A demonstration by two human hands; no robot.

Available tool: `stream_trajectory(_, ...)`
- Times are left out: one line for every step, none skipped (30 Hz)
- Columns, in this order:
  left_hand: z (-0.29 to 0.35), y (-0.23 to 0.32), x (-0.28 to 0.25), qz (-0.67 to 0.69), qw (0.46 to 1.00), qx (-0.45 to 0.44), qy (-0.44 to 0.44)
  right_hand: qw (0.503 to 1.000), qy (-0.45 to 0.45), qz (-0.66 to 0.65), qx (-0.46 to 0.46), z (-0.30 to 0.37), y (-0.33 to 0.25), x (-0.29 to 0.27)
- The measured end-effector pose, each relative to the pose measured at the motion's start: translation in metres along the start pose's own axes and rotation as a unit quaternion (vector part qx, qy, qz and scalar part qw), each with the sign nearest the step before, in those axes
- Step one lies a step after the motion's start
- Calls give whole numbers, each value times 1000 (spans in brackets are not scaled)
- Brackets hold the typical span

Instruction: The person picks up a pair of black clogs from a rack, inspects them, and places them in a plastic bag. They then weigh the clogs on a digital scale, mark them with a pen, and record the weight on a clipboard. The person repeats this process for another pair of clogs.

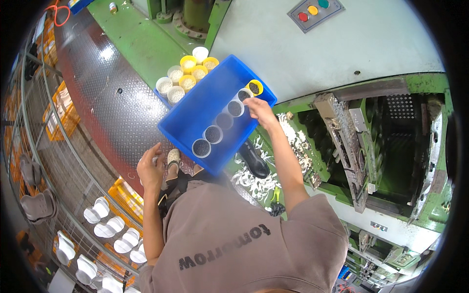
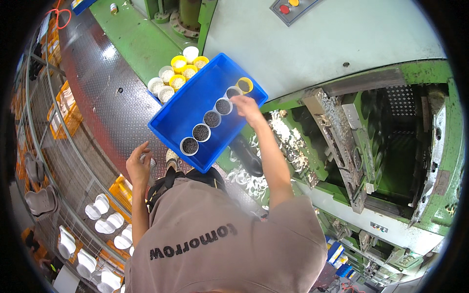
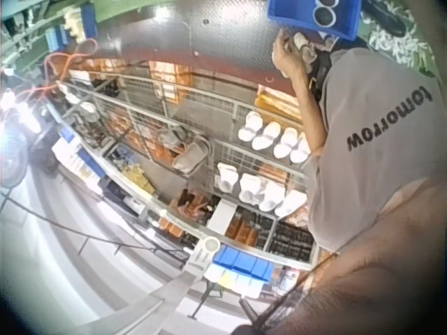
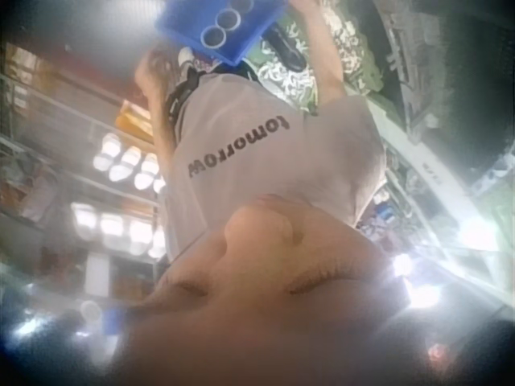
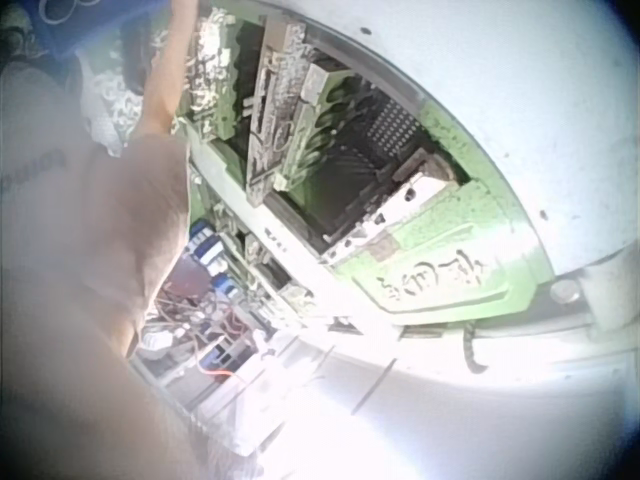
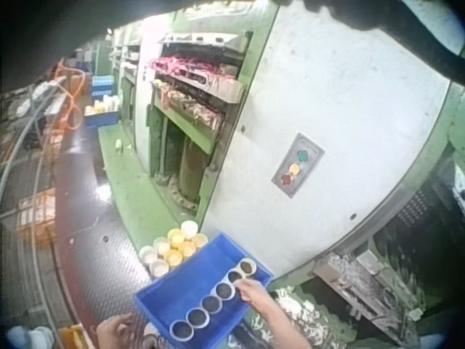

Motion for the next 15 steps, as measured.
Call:
stream_trajectory(1,-1,1,4,1000,-2,0,978,65,196,-34,-2,-4,5)
stream_trajectory(2,-1,2,4,1000,5,1,915,113,379,-78,-4,-11,15)
stream_trajectory(3,-2,3,4,1000,12,2,879,131,450,-88,-5,-13,25)
stream_trajectory(4,-2,4,5,1000,18,3,850,150,498,-84,-6,-15,33)
stream_trajectory(5,-2,5,7,1000,22,1,825,147,540,-81,-8,-16,39)
stream_trajectory(6,-3,6,9,1000,24,0,797,141,580,-87,-9,-16,44)
stream_trajectory(7,-4,6,19,999,26,-2,799,143,579,-76,-10,-15,45)
stream_trajectory(7,-5,6,8,1000,23,-2,825,136,544,-68,-10,-13,43)
stream_trajectory(7,-5,6,6,1000,22,-2,847,136,509,-66,-10,-12,39)
stream_trajectory(8,-6,5,4,1000,20,-2,867,140,474,-69,-9,-10,33)
stream_trajectory(8,-7,5,5,1000,16,-2,902,148,400,-72,-7,-9,25)
stream_trajectory(8,-8,4,7,1000,11,-1,931,147,330,-56,-3,-5,17)
stream_trajectory(8,-9,3,17,1000,7,-2,955,141,262,-15,2,1,8)
stream_trajectory(8,-10,2,10,1000,5,1,974,127,188,20,8,7,1)
stream_trajectory(8,-11,1,12,1000,4,4,990,101,90,44,15,11,-3)
Point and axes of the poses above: each hand's wrist, its own z-axis away from the middle knuckle, its own x-axis out of the palm, y = z × x, the point moved 5 cm from there along -z, towards the middle knuckle, and after that the axes turned 5 degrees about z, right-handed, at the moved point
